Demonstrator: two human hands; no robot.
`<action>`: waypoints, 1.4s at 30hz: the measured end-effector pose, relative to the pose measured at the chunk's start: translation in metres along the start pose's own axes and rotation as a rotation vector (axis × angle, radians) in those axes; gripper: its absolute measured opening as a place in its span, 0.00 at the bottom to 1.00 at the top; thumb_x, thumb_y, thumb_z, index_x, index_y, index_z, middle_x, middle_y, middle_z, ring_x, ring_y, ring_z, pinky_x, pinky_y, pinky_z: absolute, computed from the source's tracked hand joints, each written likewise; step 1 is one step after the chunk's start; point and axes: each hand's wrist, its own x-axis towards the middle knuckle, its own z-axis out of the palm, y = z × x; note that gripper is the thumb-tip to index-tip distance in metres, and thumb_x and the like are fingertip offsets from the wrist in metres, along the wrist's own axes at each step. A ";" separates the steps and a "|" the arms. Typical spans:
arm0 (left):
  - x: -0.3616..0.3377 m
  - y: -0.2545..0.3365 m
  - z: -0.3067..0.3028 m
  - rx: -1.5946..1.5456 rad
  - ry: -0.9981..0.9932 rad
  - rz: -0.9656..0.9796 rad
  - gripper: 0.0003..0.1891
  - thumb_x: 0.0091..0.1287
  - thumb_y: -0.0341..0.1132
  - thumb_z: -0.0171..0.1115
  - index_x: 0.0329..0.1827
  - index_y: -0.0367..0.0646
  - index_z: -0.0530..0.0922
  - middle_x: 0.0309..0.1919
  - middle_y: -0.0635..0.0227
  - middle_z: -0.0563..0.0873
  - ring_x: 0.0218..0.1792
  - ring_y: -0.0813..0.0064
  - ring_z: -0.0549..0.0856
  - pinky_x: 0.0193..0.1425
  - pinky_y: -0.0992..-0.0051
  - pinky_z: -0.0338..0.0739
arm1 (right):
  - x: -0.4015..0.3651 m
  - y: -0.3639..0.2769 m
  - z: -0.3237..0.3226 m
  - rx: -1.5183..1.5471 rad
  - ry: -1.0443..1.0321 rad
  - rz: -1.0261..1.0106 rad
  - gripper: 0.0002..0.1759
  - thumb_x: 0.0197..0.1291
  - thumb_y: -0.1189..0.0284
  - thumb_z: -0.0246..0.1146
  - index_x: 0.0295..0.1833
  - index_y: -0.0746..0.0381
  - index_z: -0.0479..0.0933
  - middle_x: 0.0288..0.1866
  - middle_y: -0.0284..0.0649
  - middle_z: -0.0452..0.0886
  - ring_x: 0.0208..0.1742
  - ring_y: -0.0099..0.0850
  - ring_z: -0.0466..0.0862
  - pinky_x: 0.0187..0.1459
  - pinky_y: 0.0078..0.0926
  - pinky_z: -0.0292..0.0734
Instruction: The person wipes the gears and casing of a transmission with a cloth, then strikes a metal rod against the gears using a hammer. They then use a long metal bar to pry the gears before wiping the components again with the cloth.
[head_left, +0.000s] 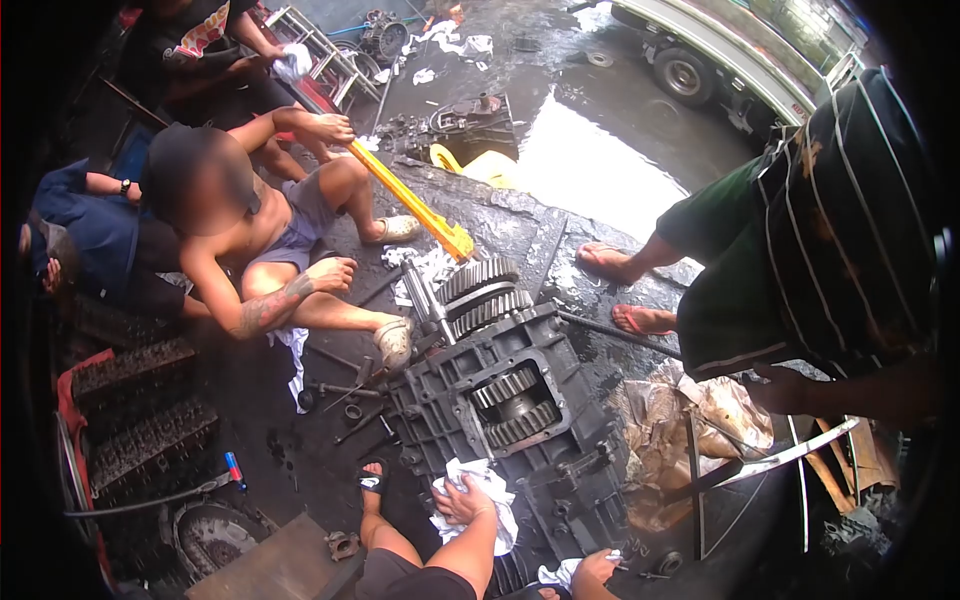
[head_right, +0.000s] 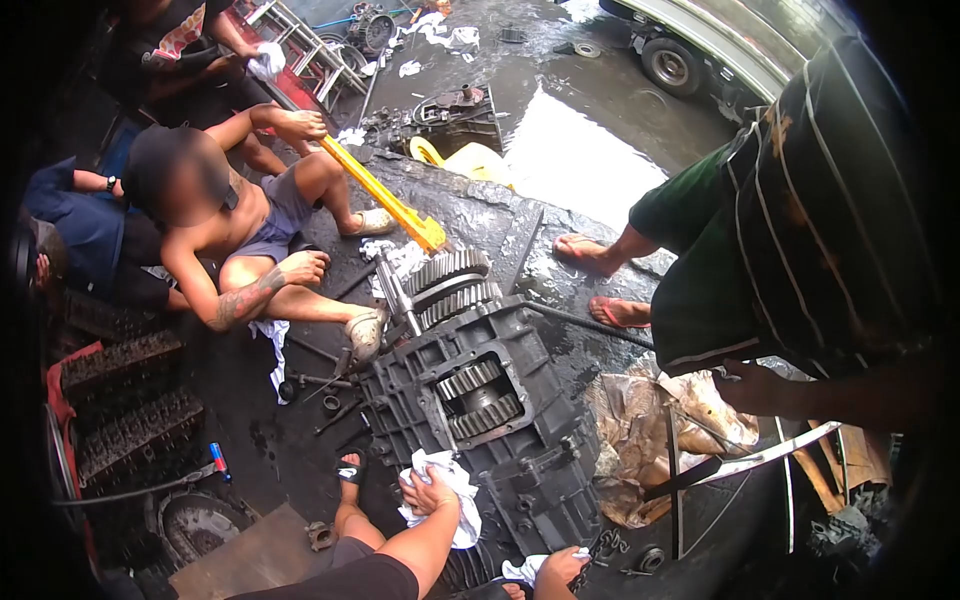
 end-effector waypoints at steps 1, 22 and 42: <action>0.000 0.000 -0.001 0.002 -0.003 -0.001 0.28 0.61 0.60 0.60 0.60 0.57 0.78 0.72 0.70 0.65 0.70 0.62 0.66 0.64 0.49 0.63 | -0.002 -0.001 -0.002 0.002 0.007 0.000 0.26 0.66 0.58 0.56 0.57 0.70 0.72 0.43 0.61 0.83 0.44 0.56 0.85 0.48 0.50 0.78; -0.002 0.002 -0.005 0.015 -0.006 0.013 0.29 0.63 0.63 0.56 0.62 0.60 0.77 0.73 0.72 0.65 0.70 0.61 0.65 0.64 0.46 0.63 | -0.010 -0.013 -0.014 0.021 -0.007 0.031 0.25 0.67 0.57 0.53 0.56 0.68 0.72 0.40 0.62 0.84 0.43 0.58 0.85 0.46 0.52 0.77; -0.001 0.001 -0.003 -0.003 0.012 0.019 0.28 0.61 0.60 0.59 0.60 0.57 0.78 0.73 0.70 0.65 0.70 0.61 0.65 0.64 0.48 0.63 | -0.011 -0.010 -0.013 0.004 0.009 -0.018 0.26 0.67 0.57 0.54 0.56 0.70 0.71 0.39 0.61 0.84 0.42 0.57 0.85 0.45 0.51 0.79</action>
